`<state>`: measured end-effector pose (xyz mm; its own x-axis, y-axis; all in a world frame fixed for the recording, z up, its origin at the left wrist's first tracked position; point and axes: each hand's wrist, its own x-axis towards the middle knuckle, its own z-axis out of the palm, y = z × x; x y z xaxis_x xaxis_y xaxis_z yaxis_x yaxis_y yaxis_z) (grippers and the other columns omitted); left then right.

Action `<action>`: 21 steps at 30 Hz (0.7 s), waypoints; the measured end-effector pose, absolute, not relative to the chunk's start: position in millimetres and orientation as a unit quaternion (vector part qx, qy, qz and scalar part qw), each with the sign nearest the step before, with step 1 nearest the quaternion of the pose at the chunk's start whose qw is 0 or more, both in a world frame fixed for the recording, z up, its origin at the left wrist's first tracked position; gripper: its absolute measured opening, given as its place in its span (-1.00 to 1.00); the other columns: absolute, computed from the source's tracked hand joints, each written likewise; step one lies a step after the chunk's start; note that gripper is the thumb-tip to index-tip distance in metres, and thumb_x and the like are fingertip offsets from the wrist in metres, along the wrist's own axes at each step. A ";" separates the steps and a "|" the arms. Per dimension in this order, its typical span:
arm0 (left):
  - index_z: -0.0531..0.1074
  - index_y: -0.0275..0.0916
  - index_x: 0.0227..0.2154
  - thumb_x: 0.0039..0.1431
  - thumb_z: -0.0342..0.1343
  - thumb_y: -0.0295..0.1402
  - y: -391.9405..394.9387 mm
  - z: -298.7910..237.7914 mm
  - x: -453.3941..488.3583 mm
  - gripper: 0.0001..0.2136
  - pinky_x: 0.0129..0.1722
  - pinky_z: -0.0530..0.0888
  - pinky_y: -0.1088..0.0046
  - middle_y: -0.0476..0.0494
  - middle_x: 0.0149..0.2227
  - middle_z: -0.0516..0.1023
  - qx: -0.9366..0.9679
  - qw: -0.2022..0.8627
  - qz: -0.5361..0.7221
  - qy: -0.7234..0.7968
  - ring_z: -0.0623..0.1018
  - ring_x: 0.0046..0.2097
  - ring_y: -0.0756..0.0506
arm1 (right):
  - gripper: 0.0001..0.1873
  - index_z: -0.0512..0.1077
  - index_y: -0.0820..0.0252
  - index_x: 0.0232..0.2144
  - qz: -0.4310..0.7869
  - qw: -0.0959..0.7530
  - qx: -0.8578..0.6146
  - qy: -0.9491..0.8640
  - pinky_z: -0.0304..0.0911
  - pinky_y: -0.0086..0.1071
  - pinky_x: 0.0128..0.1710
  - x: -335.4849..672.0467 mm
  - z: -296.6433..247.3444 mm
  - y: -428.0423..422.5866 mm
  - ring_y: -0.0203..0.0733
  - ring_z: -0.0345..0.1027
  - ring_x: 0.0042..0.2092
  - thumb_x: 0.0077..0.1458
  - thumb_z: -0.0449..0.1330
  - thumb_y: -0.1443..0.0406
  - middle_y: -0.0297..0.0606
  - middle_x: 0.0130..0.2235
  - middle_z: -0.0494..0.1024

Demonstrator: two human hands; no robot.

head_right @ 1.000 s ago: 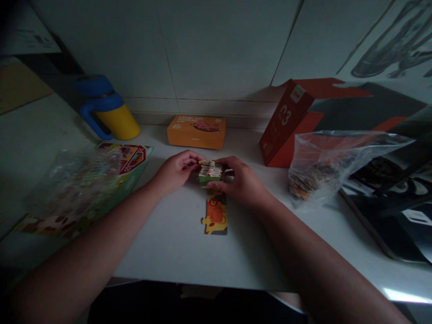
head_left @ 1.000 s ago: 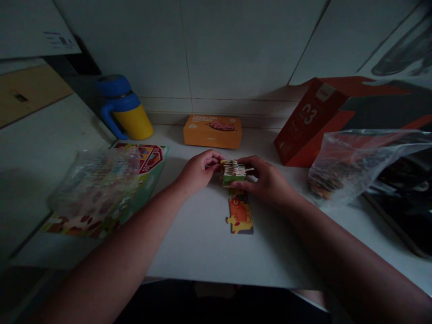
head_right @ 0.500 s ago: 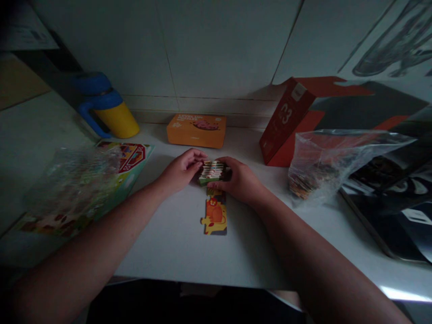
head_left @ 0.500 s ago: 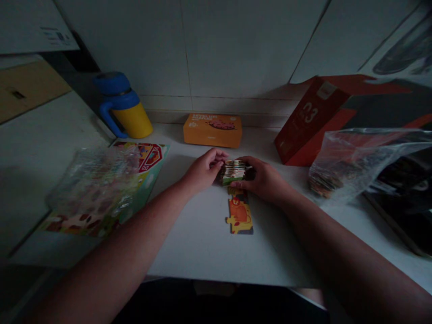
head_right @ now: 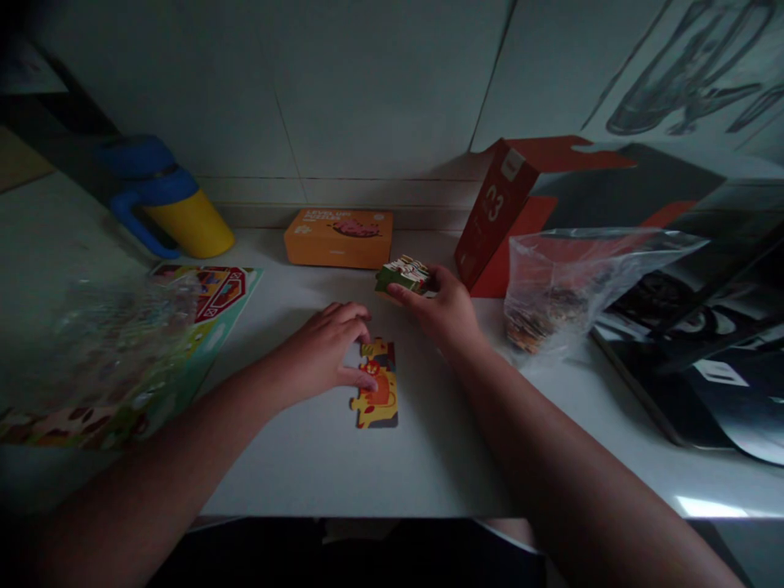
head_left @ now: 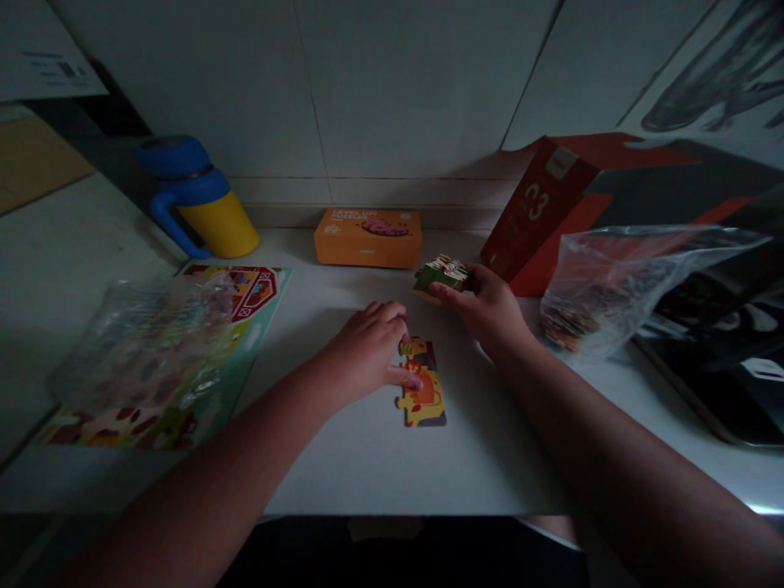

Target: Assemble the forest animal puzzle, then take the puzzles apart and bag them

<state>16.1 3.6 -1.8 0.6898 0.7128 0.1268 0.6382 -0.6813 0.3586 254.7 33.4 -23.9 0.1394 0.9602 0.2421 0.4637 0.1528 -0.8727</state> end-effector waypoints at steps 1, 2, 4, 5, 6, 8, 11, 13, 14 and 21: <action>0.46 -0.24 -0.19 -0.12 0.56 -0.05 3.6 -1.1 16.9 -0.45 0.14 0.42 0.16 -0.24 0.07 0.48 0.906 0.150 0.126 0.375 0.47 0.10 -0.31 | -0.31 0.52 0.17 0.01 0.272 0.472 -0.594 -0.592 0.41 -0.19 -0.16 252.9 -23.3 32.5 -0.01 0.54 -0.15 0.01 0.42 -0.15 -0.11 -0.10 0.66; 0.45 -0.23 -0.18 -0.13 0.57 -0.07 3.6 -0.5 17.5 -0.44 0.13 0.42 0.17 -0.24 0.05 0.48 0.902 0.160 0.125 0.382 0.47 0.09 -0.31 | -0.32 0.53 0.16 0.00 0.278 0.477 -0.591 -0.587 0.42 -0.19 -0.16 251.2 -22.7 31.8 -0.01 0.54 -0.14 -0.03 0.45 -0.13 -0.12 -0.10 0.67; 0.41 -0.22 -0.19 -0.16 0.59 -0.10 2.9 0.4 18.4 -0.43 0.08 0.44 0.20 -0.20 0.00 0.48 0.889 0.185 0.126 0.399 0.48 0.06 -0.29 | -0.31 0.53 0.15 0.00 0.287 0.485 -0.583 -0.585 0.43 -0.19 -0.16 249.1 -22.1 31.0 0.00 0.55 -0.13 -0.06 0.48 -0.11 -0.13 -0.10 0.67; 0.39 -0.20 -0.20 -0.16 0.59 -0.12 2.1 0.9 18.7 -0.43 0.04 0.44 0.22 -0.18 -0.03 0.48 0.883 0.196 0.129 0.406 0.48 0.03 -0.27 | -0.31 0.53 0.15 0.01 0.289 0.486 -0.580 -0.586 0.43 -0.18 -0.15 248.7 -22.1 30.9 0.00 0.55 -0.13 -0.07 0.49 -0.10 -0.13 -0.10 0.67; 0.36 -0.19 -0.21 -0.15 0.59 -0.15 0.9 1.3 19.0 -0.44 0.00 0.44 0.24 -0.16 -0.06 0.48 0.879 0.206 0.134 0.410 0.49 0.01 -0.26 | -0.31 0.53 0.15 0.01 0.291 0.487 -0.579 -0.586 0.44 -0.18 -0.14 248.6 -22.0 31.0 0.00 0.56 -0.14 -0.07 0.49 -0.09 -0.12 -0.10 0.67; 0.31 -0.17 -0.21 -0.07 0.56 -0.25 -2.1 2.1 19.4 -0.48 -0.11 0.42 0.31 -0.11 -0.10 0.50 0.875 0.233 0.145 0.400 0.51 -0.07 -0.21 | -0.31 0.53 0.15 0.01 0.290 0.491 -0.580 -0.582 0.44 -0.16 -0.12 249.1 -21.6 31.0 -0.01 0.56 -0.14 -0.07 0.50 -0.09 -0.13 -0.10 0.68; 0.29 -0.14 -0.16 0.10 0.41 -0.47 -5.3 3.0 19.4 -0.60 -0.26 0.37 0.41 -0.01 -0.19 0.53 0.867 0.304 0.157 0.364 0.52 -0.22 -0.09 | -0.31 0.54 0.15 0.01 0.285 0.501 -0.583 -0.573 0.44 -0.15 -0.12 249.7 -18.9 30.4 0.00 0.56 -0.13 -0.06 0.49 -0.10 -0.12 -0.09 0.68; 0.31 -0.12 -0.13 0.19 0.29 -0.53 -4.2 3.1 18.8 -0.69 -0.30 0.37 0.44 0.04 -0.26 0.54 0.850 0.356 0.175 0.347 0.52 -0.28 -0.05 | -0.31 0.54 0.16 0.01 0.289 0.513 -0.576 -0.567 0.44 -0.14 -0.10 249.4 -16.3 29.5 0.01 0.56 -0.12 -0.06 0.49 -0.10 -0.10 -0.08 0.68; 0.33 -0.12 -0.12 0.24 0.24 -0.54 -2.4 2.9 18.3 -0.73 -0.30 0.39 0.45 0.04 -0.27 0.54 0.839 0.376 0.189 0.344 0.53 -0.29 -0.04 | -0.32 0.54 0.16 0.00 0.293 0.521 -0.570 -0.564 0.45 -0.14 -0.09 249.2 -15.2 29.1 0.02 0.56 -0.11 -0.05 0.50 -0.09 -0.09 -0.07 0.68; 0.44 -0.09 0.07 0.38 0.03 -0.54 23.3 0.2 5.3 -0.70 -0.03 0.56 0.37 -0.10 -0.02 0.63 0.810 0.320 0.317 0.376 0.62 -0.06 -0.06 | -0.34 0.52 0.13 -0.01 0.326 0.558 -0.532 -0.547 0.47 -0.14 -0.07 249.3 -15.6 29.7 0.01 0.57 -0.09 -0.07 0.53 -0.05 -0.12 -0.05 0.68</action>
<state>5.3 23.3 0.2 0.5163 0.8120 0.2720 0.4065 -0.5120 0.7567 249.3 29.7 -15.6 0.1885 0.9464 0.2623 0.2183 0.2201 -0.9507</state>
